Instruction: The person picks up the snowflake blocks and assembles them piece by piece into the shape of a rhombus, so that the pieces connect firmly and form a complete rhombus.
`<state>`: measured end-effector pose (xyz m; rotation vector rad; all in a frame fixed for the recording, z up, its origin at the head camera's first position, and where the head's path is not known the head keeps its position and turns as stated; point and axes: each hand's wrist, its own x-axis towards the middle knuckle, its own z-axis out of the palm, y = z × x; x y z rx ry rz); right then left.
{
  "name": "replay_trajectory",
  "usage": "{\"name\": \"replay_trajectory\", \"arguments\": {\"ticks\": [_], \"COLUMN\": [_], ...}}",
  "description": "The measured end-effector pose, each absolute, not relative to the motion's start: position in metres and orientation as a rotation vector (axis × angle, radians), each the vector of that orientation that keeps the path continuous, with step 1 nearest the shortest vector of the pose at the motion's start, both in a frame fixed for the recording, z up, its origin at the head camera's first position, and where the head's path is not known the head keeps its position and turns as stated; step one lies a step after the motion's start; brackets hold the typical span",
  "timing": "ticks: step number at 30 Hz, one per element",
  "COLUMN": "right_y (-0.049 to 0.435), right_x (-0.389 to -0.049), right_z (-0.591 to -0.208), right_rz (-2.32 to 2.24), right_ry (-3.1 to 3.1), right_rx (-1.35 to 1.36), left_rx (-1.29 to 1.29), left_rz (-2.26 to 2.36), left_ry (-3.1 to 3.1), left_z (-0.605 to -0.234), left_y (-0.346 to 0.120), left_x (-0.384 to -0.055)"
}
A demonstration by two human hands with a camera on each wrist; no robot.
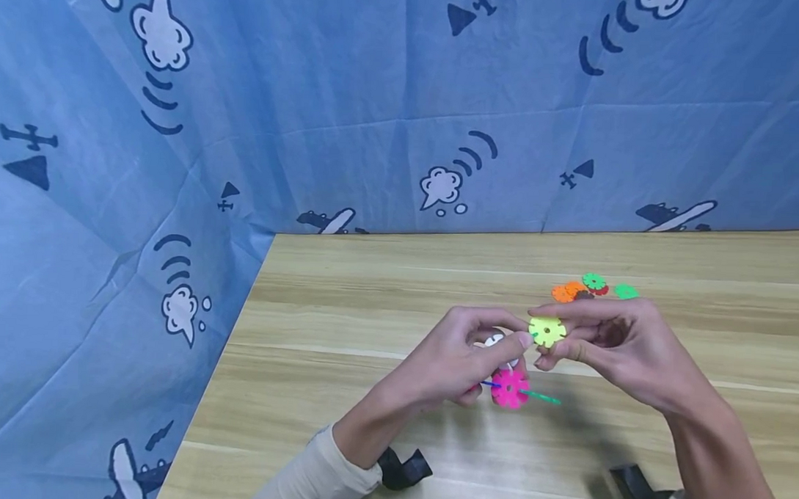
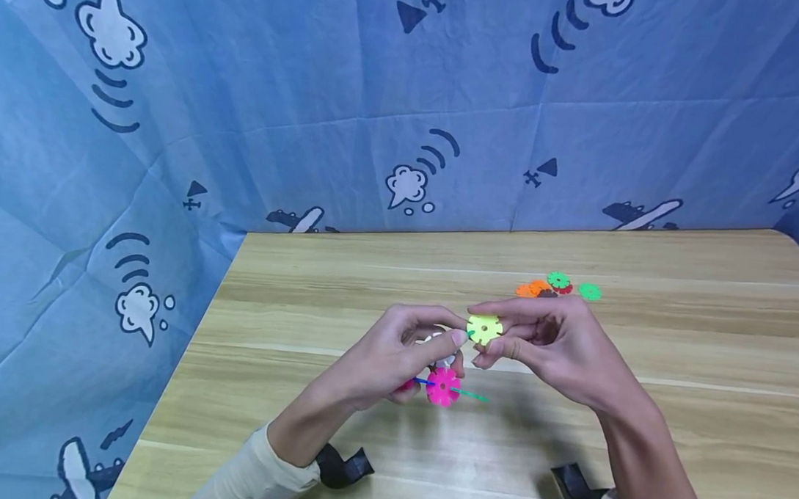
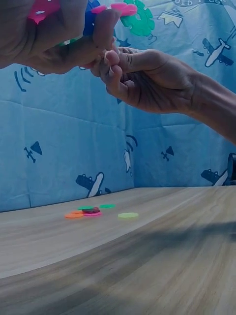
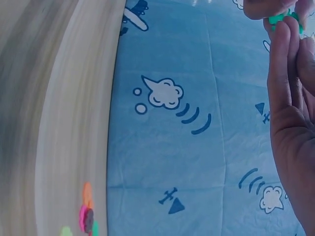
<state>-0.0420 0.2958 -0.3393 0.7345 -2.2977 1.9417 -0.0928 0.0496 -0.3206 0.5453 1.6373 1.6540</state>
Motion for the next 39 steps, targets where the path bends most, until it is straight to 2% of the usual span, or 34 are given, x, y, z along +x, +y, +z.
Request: {"name": "replay_trajectory", "arguments": {"ticks": [14, 25, 39], "right_y": [0.294, 0.337, 0.367], "right_x": [-0.044, -0.049, -0.058], "right_z": [-0.337, -0.35, -0.379], "right_rz": [1.743, 1.412, 0.951], "right_ry": [-2.405, -2.676, -3.159], "right_rx": [0.673, 0.294, 0.037], "left_rx": [0.496, 0.431, 0.426], "left_rz": [1.679, 1.81, 1.946], "left_ry": [1.654, 1.519, 1.204], "left_z": [-0.328, -0.33, -0.328], "left_y": [0.057, 0.064, 0.066], "left_x": [-0.093, -0.091, -0.089]}}
